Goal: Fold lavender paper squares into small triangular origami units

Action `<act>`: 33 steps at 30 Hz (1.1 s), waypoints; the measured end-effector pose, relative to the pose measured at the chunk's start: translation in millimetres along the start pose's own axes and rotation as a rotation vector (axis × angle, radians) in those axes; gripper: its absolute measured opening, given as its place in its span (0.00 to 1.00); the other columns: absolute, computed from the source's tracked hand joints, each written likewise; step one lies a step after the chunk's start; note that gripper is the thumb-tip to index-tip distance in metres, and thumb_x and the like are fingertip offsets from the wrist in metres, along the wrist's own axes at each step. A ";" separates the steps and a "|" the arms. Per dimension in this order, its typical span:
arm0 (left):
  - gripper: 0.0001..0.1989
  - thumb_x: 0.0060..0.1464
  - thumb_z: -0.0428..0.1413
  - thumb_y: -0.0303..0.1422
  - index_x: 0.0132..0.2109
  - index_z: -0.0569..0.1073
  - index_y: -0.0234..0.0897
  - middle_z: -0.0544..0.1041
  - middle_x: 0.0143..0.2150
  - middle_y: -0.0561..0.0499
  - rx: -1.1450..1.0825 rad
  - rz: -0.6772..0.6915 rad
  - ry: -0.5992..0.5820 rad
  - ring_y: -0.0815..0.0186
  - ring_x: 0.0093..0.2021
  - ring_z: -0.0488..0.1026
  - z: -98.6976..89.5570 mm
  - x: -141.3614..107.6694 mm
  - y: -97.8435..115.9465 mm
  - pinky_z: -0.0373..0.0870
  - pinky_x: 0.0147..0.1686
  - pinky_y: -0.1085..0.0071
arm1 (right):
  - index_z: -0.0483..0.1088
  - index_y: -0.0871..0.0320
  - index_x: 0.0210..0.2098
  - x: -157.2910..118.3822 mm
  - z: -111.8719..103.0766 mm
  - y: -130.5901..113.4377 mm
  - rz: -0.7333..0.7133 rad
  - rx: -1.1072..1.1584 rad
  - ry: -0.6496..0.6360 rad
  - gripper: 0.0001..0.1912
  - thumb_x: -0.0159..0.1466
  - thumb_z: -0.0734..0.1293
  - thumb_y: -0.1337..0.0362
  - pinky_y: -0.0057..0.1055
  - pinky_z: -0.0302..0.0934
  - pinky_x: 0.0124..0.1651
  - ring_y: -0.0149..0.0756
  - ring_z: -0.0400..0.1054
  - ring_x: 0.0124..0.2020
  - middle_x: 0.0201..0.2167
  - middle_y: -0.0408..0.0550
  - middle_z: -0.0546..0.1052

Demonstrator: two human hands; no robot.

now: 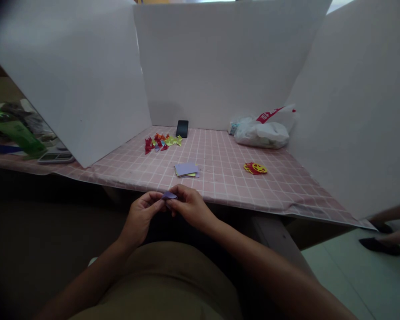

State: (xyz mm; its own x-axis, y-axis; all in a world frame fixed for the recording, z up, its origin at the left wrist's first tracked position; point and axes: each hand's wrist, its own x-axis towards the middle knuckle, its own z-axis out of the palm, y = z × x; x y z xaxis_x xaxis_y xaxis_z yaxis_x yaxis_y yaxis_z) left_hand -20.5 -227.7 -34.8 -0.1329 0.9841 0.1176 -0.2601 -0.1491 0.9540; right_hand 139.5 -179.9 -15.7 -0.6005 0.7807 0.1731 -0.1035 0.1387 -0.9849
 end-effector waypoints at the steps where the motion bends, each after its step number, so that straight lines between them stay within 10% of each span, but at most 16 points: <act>1: 0.06 0.49 0.65 0.30 0.35 0.78 0.34 0.77 0.28 0.54 0.009 0.008 0.013 0.70 0.30 0.71 -0.1 0.0 0.3 0.67 0.35 0.74 | 0.69 0.58 0.36 -0.3 0.1 0.1 -0.011 -0.017 0.003 0.07 0.61 0.69 0.63 0.28 0.59 0.30 0.28 0.65 0.25 0.29 0.41 0.73; 33: 0.05 0.50 0.65 0.32 0.35 0.78 0.36 0.78 0.28 0.54 -0.016 0.083 0.078 0.69 0.30 0.72 -2.8 -3.1 -5.6 0.68 0.35 0.73 | 0.71 0.56 0.37 -9.6 5.4 -9.0 -0.178 -0.364 0.158 0.02 0.65 0.66 0.66 0.29 0.61 0.30 0.31 0.67 0.26 0.28 0.43 0.75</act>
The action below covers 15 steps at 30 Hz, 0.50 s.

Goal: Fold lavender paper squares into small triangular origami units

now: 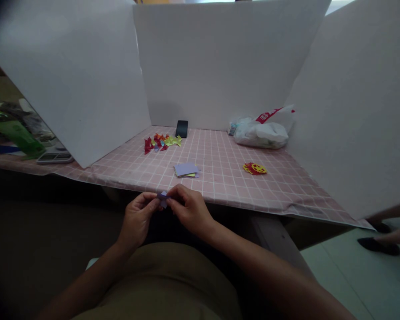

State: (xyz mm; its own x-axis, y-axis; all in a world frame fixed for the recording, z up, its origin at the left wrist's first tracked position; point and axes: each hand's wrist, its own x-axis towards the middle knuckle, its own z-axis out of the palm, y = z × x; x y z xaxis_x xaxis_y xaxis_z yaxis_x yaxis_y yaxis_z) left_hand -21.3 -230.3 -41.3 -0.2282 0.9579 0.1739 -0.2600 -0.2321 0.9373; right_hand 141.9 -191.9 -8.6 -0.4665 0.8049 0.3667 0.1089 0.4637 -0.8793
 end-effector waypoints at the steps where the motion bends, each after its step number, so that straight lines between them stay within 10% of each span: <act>1: 0.05 0.50 0.65 0.32 0.35 0.78 0.36 0.78 0.28 0.54 -0.001 0.001 -0.003 0.69 0.30 0.72 -0.2 0.0 -0.2 0.68 0.35 0.73 | 0.71 0.56 0.37 0.0 -0.2 -0.3 0.000 -0.005 0.001 0.01 0.65 0.66 0.67 0.29 0.61 0.30 0.30 0.66 0.25 0.27 0.42 0.74; 15: 0.05 0.51 0.65 0.32 0.34 0.78 0.36 0.78 0.28 0.53 0.134 0.035 0.021 0.68 0.30 0.72 4.1 -3.4 9.8 0.69 0.34 0.72 | 0.70 0.56 0.32 3.9 -2.7 -1.0 -0.031 -0.065 0.015 0.03 0.62 0.68 0.68 0.32 0.60 0.36 0.34 0.67 0.31 0.28 0.43 0.74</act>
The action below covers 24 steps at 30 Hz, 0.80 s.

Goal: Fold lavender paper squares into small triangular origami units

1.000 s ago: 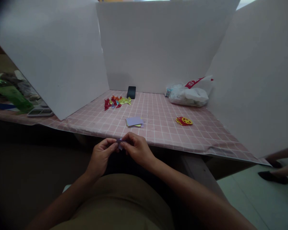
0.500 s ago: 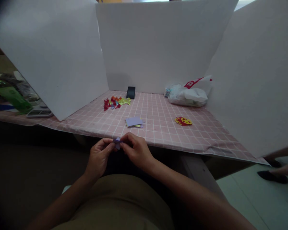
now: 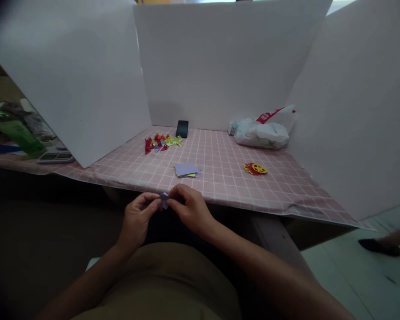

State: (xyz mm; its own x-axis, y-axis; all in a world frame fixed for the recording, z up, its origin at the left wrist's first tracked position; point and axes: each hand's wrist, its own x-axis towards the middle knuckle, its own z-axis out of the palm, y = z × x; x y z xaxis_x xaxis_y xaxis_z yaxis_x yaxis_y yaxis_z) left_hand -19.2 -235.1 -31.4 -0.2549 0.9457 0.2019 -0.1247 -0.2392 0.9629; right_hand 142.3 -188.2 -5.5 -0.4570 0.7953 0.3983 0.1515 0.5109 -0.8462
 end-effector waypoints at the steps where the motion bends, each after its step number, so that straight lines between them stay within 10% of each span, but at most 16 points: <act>1: 0.05 0.50 0.65 0.32 0.34 0.78 0.36 0.78 0.28 0.54 0.004 -0.002 -0.001 0.68 0.30 0.72 0.2 -0.3 1.2 0.69 0.34 0.72 | 0.71 0.56 0.32 0.5 -0.1 0.3 0.014 0.020 -0.004 0.02 0.62 0.68 0.67 0.32 0.60 0.37 0.35 0.67 0.32 0.29 0.43 0.74; 16: 0.06 0.48 0.66 0.33 0.33 0.79 0.35 0.79 0.28 0.53 0.005 -0.069 -0.035 0.68 0.30 0.73 1.9 1.1 0.7 0.68 0.34 0.73 | 0.72 0.55 0.25 1.5 3.5 3.8 -0.033 0.082 0.107 0.07 0.59 0.70 0.67 0.36 0.60 0.45 0.38 0.67 0.40 0.34 0.45 0.71; 24: 0.08 0.57 0.60 0.37 0.36 0.79 0.36 0.76 0.28 0.54 0.114 -0.024 -0.080 0.69 0.31 0.71 -6.6 4.1 -0.1 0.68 0.35 0.74 | 0.69 0.58 0.25 3.2 -0.1 4.1 0.282 0.274 0.067 0.09 0.57 0.71 0.61 0.31 0.55 0.35 0.32 0.62 0.28 0.24 0.41 0.70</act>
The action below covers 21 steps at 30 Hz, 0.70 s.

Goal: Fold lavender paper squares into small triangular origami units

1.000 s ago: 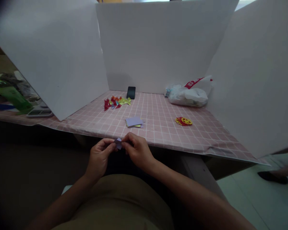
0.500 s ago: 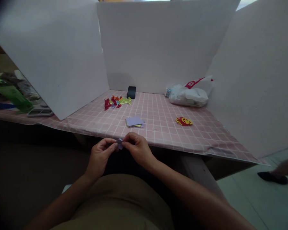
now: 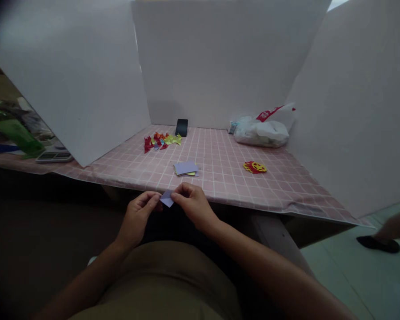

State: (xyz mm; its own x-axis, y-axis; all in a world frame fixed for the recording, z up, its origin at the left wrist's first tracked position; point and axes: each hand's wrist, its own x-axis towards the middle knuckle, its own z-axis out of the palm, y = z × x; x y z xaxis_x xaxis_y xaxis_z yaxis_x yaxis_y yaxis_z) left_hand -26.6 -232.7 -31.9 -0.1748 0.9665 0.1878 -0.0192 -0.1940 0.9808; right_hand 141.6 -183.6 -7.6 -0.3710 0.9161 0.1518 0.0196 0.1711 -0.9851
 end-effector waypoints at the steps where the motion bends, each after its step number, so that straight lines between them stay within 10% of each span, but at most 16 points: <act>1: 0.08 0.58 0.59 0.37 0.38 0.78 0.36 0.76 0.29 0.54 -0.003 0.017 0.002 0.69 0.32 0.72 -1.2 0.6 -0.3 0.68 0.37 0.74 | 0.69 0.58 0.25 1.1 -0.3 1.1 0.046 0.076 -0.002 0.10 0.56 0.71 0.60 0.31 0.54 0.34 0.31 0.62 0.28 0.24 0.41 0.70; 6: 0.12 0.51 0.64 0.31 0.45 0.78 0.39 0.81 0.41 0.51 -0.007 0.109 -0.079 0.64 0.40 0.77 -2.0 2.3 2.0 0.72 0.44 0.69 | 0.69 0.58 0.23 4.8 -2.0 6.1 0.202 0.298 -0.021 0.11 0.52 0.74 0.61 0.30 0.55 0.34 0.29 0.63 0.26 0.22 0.41 0.72; 12: 0.03 0.51 0.62 0.29 0.35 0.80 0.37 0.81 0.32 0.52 0.035 0.085 -0.065 0.66 0.34 0.76 1.8 -0.2 7.1 0.71 0.38 0.72 | 0.69 0.59 0.24 3.2 -0.3 7.0 0.247 0.339 -0.125 0.10 0.54 0.73 0.63 0.30 0.57 0.35 0.29 0.64 0.26 0.23 0.42 0.72; 21: 0.08 0.44 0.67 0.31 0.34 0.81 0.34 0.81 0.30 0.52 -0.344 -0.227 0.069 0.71 0.29 0.74 1.7 5.2 2.5 0.72 0.35 0.75 | 0.68 0.55 0.45 2.0 1.5 6.0 -0.058 0.143 -0.267 0.15 0.58 0.71 0.65 0.31 0.59 0.36 0.31 0.67 0.31 0.31 0.41 0.73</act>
State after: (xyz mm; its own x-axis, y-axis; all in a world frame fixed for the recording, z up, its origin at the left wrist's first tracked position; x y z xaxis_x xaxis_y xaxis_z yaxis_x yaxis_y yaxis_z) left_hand -25.9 -227.9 -28.4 -0.1934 0.9800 -0.0463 -0.3907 -0.0336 0.9199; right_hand 139.6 -181.3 -13.4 -0.5992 0.7753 0.1997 -0.1325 0.1499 -0.9798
